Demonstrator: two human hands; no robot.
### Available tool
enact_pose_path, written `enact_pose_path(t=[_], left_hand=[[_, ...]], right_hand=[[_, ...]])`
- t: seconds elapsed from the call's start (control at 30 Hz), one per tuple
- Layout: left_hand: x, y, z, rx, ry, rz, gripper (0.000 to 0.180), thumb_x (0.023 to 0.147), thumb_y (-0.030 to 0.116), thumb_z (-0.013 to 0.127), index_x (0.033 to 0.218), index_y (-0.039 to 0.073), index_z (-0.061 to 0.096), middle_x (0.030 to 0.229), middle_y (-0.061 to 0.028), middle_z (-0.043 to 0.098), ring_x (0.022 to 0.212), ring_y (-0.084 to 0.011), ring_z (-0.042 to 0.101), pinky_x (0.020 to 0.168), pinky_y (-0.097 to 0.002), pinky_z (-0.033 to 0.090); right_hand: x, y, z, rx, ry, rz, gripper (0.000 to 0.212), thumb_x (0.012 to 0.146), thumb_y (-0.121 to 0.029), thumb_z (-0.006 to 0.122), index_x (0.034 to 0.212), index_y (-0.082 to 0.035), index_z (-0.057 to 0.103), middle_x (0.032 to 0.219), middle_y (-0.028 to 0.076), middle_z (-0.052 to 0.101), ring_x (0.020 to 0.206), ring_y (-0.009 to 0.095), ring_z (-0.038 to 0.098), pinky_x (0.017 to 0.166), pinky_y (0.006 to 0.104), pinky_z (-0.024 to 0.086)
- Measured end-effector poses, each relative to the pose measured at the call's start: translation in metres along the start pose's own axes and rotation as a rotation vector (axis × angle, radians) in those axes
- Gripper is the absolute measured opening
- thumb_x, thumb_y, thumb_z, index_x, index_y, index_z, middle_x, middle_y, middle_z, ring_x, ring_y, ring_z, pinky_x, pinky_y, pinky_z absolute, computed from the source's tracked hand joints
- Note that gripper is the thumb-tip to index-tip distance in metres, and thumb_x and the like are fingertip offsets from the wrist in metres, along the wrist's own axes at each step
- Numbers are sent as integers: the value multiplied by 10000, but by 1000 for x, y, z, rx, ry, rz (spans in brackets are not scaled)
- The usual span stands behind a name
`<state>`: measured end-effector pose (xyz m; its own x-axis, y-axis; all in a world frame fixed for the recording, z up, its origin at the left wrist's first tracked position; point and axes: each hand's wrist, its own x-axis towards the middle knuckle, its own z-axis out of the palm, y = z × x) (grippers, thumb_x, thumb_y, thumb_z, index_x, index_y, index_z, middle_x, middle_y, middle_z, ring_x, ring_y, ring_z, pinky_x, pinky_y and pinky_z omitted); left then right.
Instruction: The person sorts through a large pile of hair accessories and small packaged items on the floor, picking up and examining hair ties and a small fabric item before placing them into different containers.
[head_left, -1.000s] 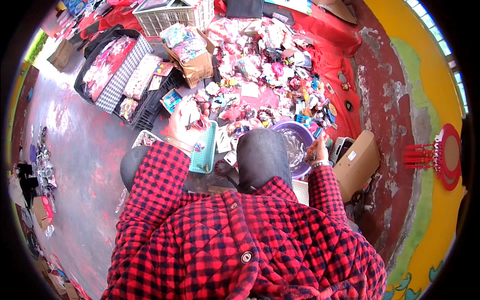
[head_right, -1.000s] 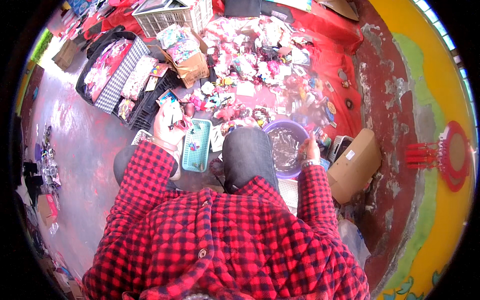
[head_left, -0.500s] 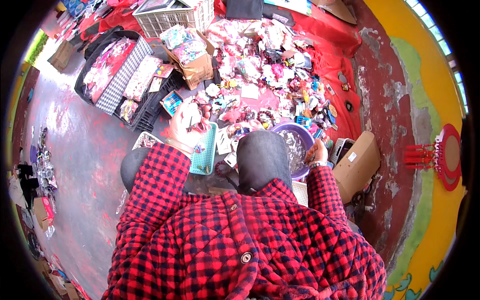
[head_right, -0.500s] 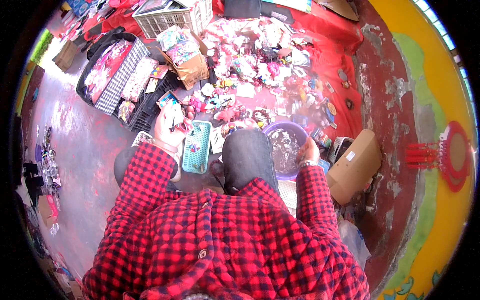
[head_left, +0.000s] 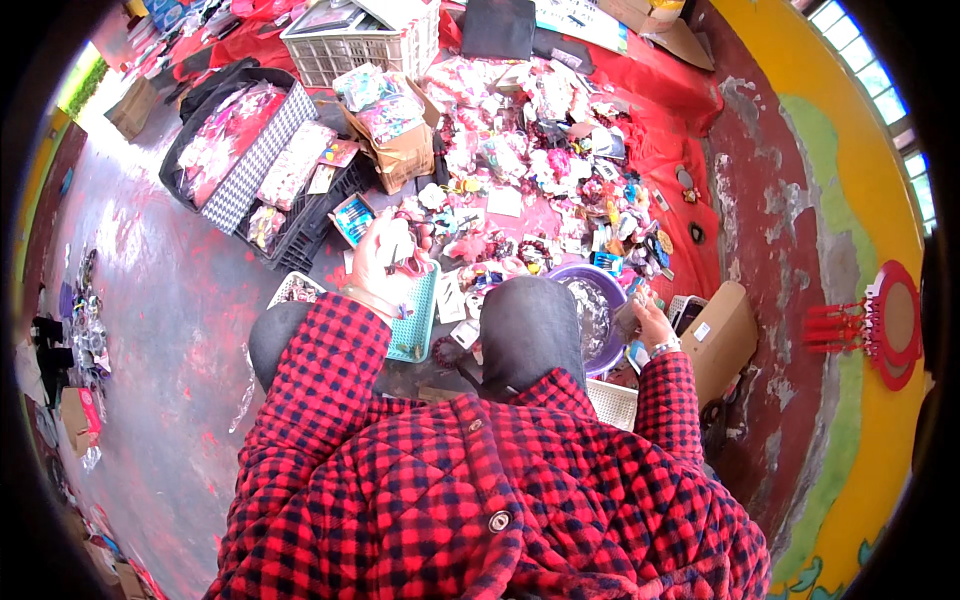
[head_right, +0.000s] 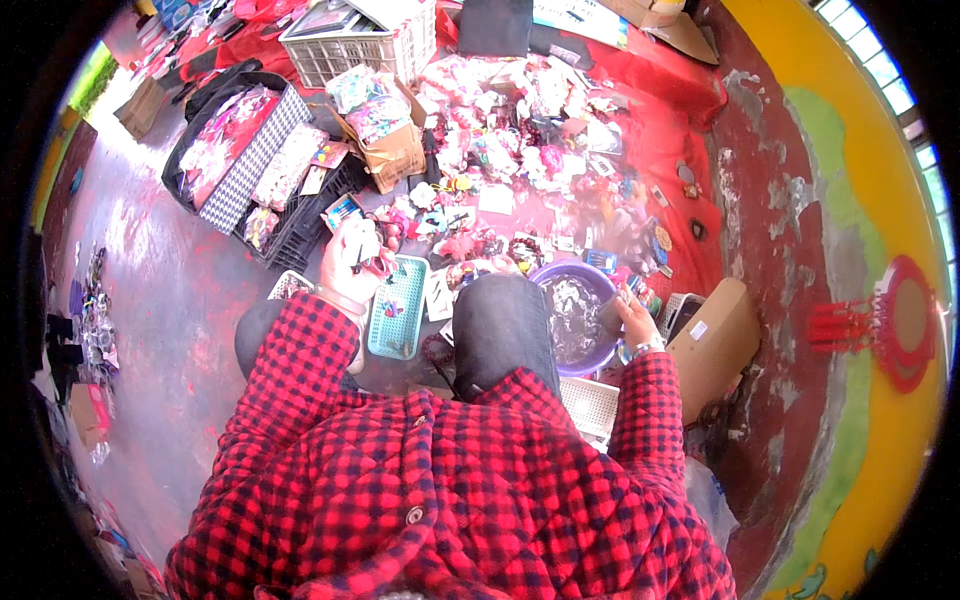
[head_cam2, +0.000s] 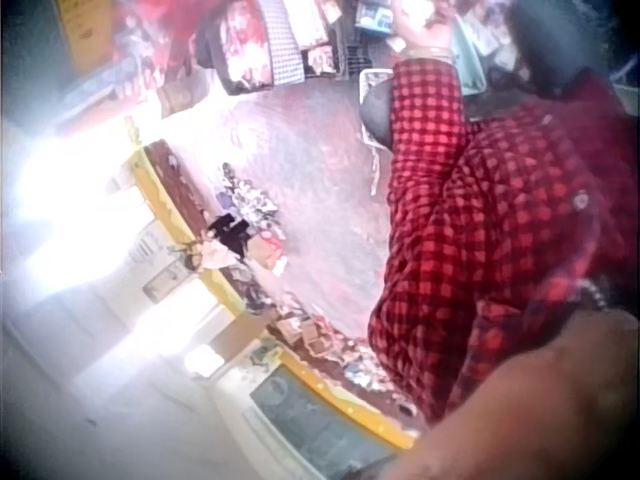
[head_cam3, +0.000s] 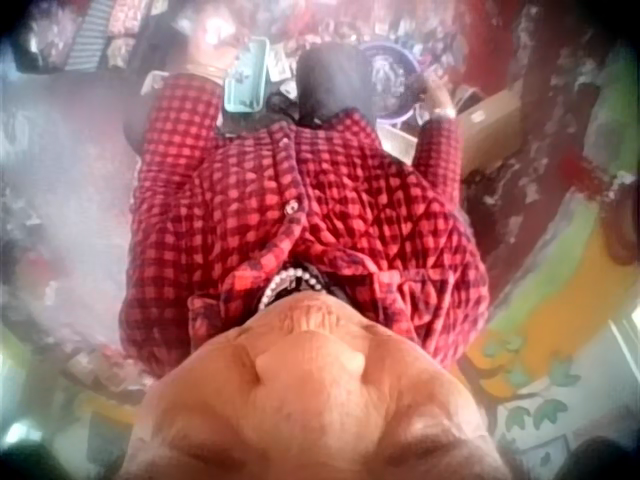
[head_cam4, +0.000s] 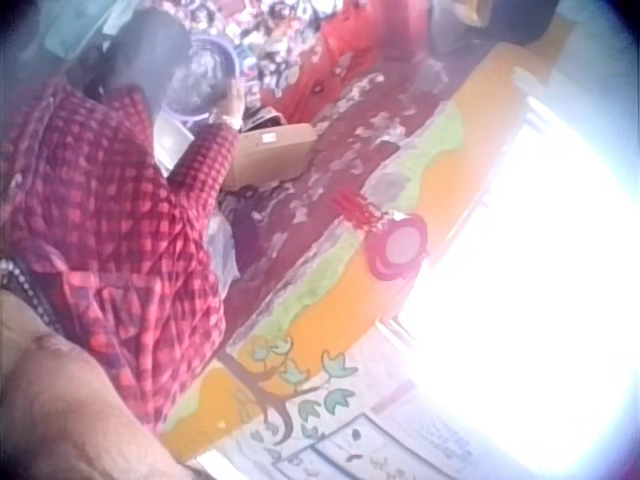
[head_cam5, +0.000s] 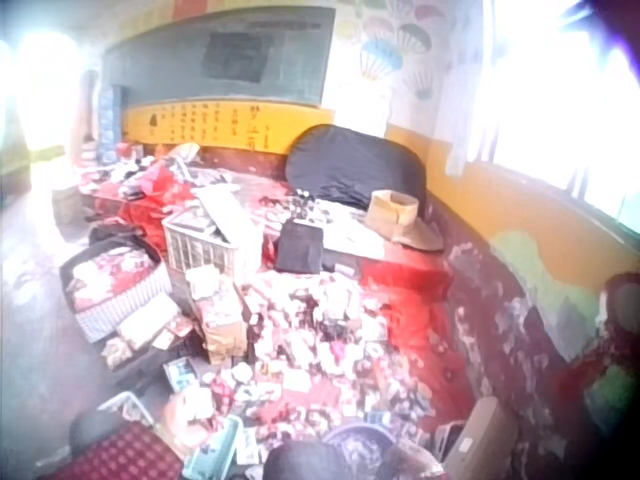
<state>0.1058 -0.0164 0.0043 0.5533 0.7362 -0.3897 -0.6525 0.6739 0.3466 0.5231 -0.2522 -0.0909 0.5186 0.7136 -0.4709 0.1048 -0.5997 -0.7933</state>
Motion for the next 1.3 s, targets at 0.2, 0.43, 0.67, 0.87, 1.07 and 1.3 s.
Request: enact_pose_path(t=[0.2,0.43,0.67,0.87,1.07,1.3], left_hand=[[3,-3,-3,23,-40,6,288,871,305,449,907,35,542,807,-120,565,713,-244,555,536,-297,442],[2,-6,-2,-41,-13,-24,235,835,289,521,874,58,542,812,-129,572,719,-257,563,533,-324,459],[2,-13,7,-112,-18,-42,303,862,300,476,966,24,543,875,-142,562,801,-272,552,604,-342,470],[6,-14,6,-212,-71,-49,301,849,307,499,990,44,539,909,-159,565,831,-289,557,640,-374,493],[8,-9,-4,-199,-40,34,283,868,306,472,988,59,541,870,-107,580,783,-280,565,661,-410,476],[8,-12,-7,-205,-288,146,291,904,280,373,1087,98,506,1022,-49,572,935,-207,553,845,-350,431]], right_hand=[[-4,-43,-17,-438,174,-338,388,788,-253,569,1083,-2,562,834,184,635,792,256,626,711,342,456],[-14,-104,-40,-849,379,-333,296,791,-338,543,908,-91,655,792,215,598,788,344,593,696,412,460],[-22,-188,-29,339,137,-389,207,841,-127,561,960,33,615,840,69,635,743,104,585,661,227,470],[-38,-255,37,378,-172,-477,271,870,-170,527,1049,25,580,980,66,611,836,125,579,732,235,462],[-104,-321,155,-149,-393,-1213,299,883,-179,476,1136,-31,533,948,95,621,820,158,600,721,267,475],[-104,-293,207,-386,-393,-762,323,886,-265,479,1050,-7,581,890,175,627,761,217,620,677,312,468]])
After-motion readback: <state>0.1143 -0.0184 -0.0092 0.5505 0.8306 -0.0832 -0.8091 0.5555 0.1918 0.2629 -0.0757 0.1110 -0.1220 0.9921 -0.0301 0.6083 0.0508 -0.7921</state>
